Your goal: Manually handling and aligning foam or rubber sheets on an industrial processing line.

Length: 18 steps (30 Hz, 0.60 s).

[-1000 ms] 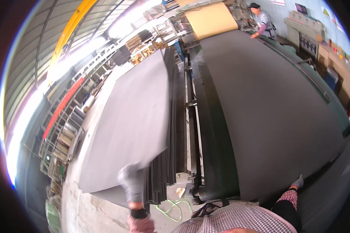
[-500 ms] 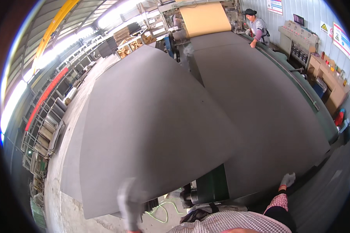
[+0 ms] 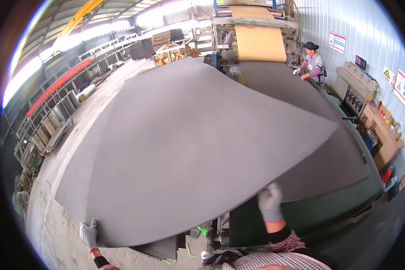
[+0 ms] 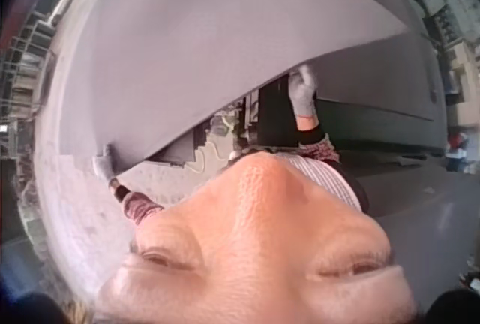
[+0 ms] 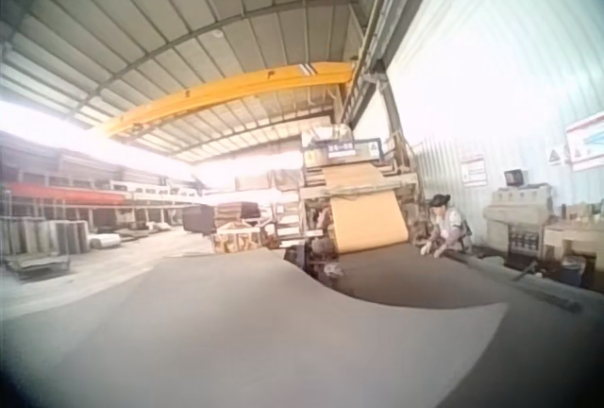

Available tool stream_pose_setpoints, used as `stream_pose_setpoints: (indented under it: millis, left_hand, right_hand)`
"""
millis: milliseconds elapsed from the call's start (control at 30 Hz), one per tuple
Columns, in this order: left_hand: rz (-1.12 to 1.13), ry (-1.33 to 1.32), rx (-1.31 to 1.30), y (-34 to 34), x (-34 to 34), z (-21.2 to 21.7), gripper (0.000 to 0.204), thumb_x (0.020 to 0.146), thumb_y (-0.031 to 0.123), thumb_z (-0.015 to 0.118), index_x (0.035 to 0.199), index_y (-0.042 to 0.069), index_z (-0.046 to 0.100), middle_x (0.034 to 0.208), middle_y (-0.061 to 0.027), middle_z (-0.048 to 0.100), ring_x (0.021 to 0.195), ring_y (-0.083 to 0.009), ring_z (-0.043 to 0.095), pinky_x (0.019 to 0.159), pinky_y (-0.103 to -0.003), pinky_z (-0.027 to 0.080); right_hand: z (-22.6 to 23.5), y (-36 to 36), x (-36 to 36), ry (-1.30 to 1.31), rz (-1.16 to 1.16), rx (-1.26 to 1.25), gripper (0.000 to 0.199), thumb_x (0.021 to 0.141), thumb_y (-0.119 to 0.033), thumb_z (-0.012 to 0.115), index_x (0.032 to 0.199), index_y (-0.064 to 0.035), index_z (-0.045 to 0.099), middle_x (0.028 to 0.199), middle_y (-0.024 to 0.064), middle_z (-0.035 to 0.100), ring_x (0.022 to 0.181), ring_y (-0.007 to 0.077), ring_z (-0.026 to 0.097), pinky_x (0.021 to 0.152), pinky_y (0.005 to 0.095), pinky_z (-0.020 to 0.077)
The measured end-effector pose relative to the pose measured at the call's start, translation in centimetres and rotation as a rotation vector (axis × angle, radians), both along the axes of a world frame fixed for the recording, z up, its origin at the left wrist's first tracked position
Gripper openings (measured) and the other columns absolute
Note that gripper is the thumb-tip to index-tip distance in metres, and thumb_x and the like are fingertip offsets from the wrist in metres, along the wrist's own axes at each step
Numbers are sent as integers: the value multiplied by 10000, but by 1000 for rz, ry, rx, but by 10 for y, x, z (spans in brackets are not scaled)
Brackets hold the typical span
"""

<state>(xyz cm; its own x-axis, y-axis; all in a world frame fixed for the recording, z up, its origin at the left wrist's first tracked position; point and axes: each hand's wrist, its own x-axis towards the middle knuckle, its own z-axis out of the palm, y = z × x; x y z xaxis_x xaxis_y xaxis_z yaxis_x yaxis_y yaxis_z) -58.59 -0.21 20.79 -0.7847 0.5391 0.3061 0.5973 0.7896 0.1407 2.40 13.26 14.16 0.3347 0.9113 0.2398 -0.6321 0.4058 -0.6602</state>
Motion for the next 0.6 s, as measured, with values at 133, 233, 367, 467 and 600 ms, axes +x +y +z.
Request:
stream_pose_setpoints:
  millis: [133, 233, 367, 467, 600]
  left_hand:
    - [-281, -122, -18, -9, 94, 5, 512, 644, 421, 748, 772, -32, 546, 704, -213, 597, 672, -370, 585, 630, -416, 470]
    - [-388, -778, 410, -15, 185, 18, 392, 771, 127, 668, 1054, -77, 491, 973, -157, 597, 873, -220, 574, 745, -326, 471]
    - [-632, -1072, 770, 15, 294, 25, 543, 774, 25, 609, 1256, -83, 385, 1148, -139, 535, 1010, -188, 538, 874, -270, 426]
    - [-612, -1222, 718, 10, 328, 38, 688, 719, -78, 556, 1343, -82, 266, 1229, -178, 466, 1106, -221, 488, 945, -294, 384]
    - [-624, -1103, 651, -24, 333, 23, 764, 676, -129, 522, 1372, -70, 213, 1259, -175, 445, 1134, -227, 470, 953, -297, 381]
  right_hand:
    - [76, -8, 52, 297, 312, 125, 571, 822, -259, 602, 1309, -60, 380, 1225, 53, 489, 1106, 176, 479, 937, 301, 379]
    - [78, 39, 85, -486, -426, -69, 483, 831, -262, 584, 1221, -1, 471, 1183, 83, 527, 1030, 177, 525, 903, 319, 407]
    - [35, 75, 186, -307, -221, -461, 222, 723, -134, 651, 899, 2, 637, 882, 78, 609, 884, 176, 567, 827, 316, 447]
    - [10, 73, 192, -252, -343, -407, 253, 715, -121, 655, 929, 11, 622, 904, 89, 610, 873, 175, 567, 793, 310, 453]
    - [29, 22, 198, -176, -412, -336, 334, 714, -57, 635, 1035, 19, 580, 957, 75, 600, 860, 160, 553, 816, 288, 427]
